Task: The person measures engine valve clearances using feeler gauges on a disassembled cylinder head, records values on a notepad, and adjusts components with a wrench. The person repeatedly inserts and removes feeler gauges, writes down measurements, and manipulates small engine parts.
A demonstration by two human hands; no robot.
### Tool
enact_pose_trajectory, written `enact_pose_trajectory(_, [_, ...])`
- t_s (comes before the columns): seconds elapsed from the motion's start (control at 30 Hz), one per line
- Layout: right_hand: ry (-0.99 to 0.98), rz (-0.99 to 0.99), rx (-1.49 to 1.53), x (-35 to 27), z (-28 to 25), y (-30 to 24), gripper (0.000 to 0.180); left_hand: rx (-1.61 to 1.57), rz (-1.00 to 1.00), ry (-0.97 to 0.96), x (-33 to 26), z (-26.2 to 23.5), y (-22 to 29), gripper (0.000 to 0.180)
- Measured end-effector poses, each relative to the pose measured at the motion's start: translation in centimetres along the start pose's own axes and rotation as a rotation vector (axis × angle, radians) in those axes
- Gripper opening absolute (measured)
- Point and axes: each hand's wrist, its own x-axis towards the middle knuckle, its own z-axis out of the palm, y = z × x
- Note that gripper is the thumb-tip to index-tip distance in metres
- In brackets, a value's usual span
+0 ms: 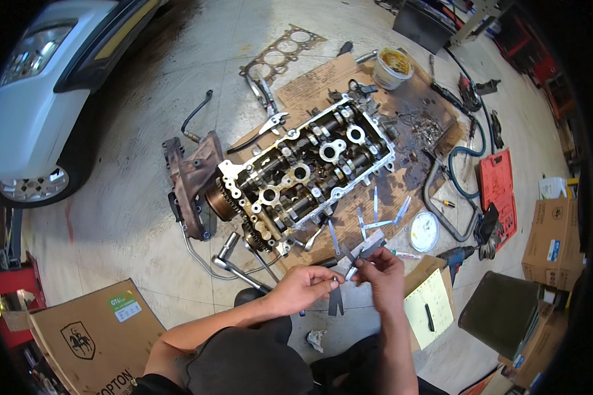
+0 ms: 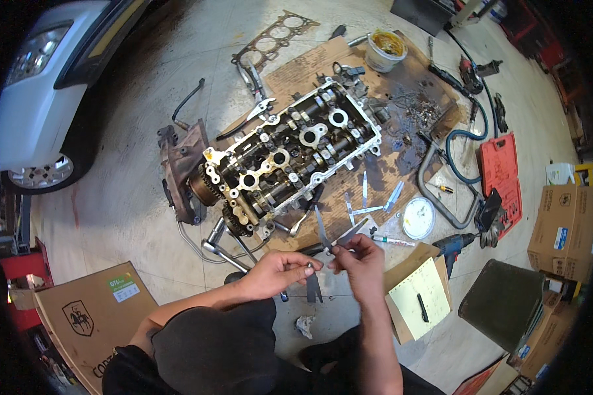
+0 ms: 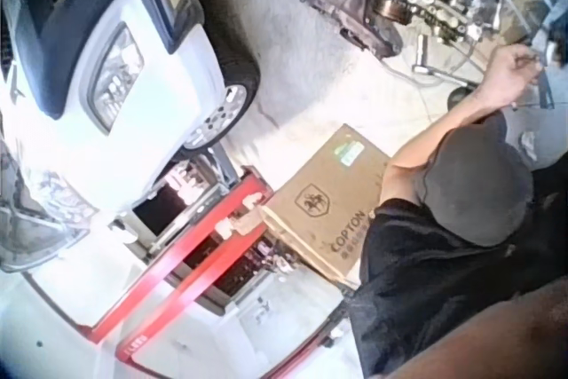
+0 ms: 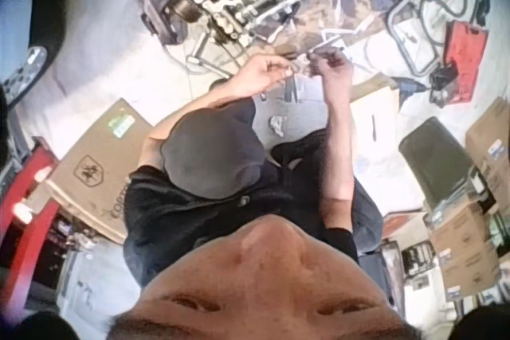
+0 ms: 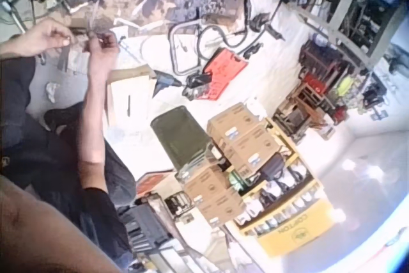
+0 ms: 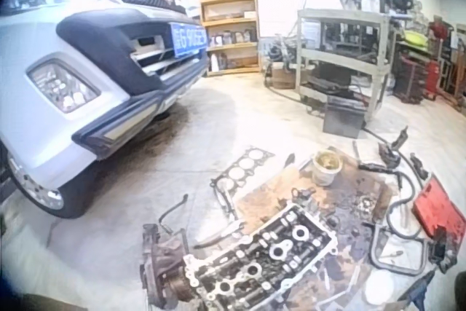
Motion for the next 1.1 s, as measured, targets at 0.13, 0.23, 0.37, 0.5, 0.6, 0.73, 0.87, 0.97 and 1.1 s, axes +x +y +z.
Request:
enact_pose_trajectory(0.13, [-0.230,0.160,-0.222,0.0,-1.8,-3.6,0.014,-0.019,0.174,0.027,-0.7,-0.7,0.7,0.019])
enact_pose_trajectory(0.23, [-0.289,0.166,-0.313,0.1,-1.6,-4.4,0.014,0.027,0.210,-0.055,-1.0,-0.7,0.8,0.019])
enact_pose_trajectory(0.37, [-0.285,0.124,-0.341,0.4,-1.5,-4.5,0.013,0.178,0.239,-0.083,-1.1,-1.0,1.6,0.019])
enact_pose_trajectory(0.5, [-0.235,0.018,-0.224,0.3,-0.7,-4.1,0.012,0.227,0.234,-0.019,-1.2,-1.0,1.6,0.019])
enact_pose_trajectory(0.6, [0.053,-0.285,-0.129,0.8,0.1,-2.4,0.010,0.180,0.204,0.093,-0.9,-1.2,0.8,0.018])
enact_pose_trajectory(0.73, [0.020,-0.126,0.161,0.2,0.6,-1.4,0.007,0.167,0.263,0.234,-0.5,-1.4,0.0,0.017])
enact_pose_trajectory(0.87, [-0.060,0.040,0.079,-0.5,2.2,0.6,0.006,0.013,0.157,0.166,-0.5,-0.8,-0.6,0.019])
enact_pose_trajectory(0.97, [-0.104,0.012,-0.035,-0.3,2.1,1.6,0.007,-0.090,0.178,0.150,-0.7,-0.5,-0.4,0.019])
enact_pose_trajectory(1.1, [-0.120,0.006,-0.123,0.0,1.7,1.6,0.009,-0.126,0.205,0.155,-0.4,-0.2,-1.5,0.019])
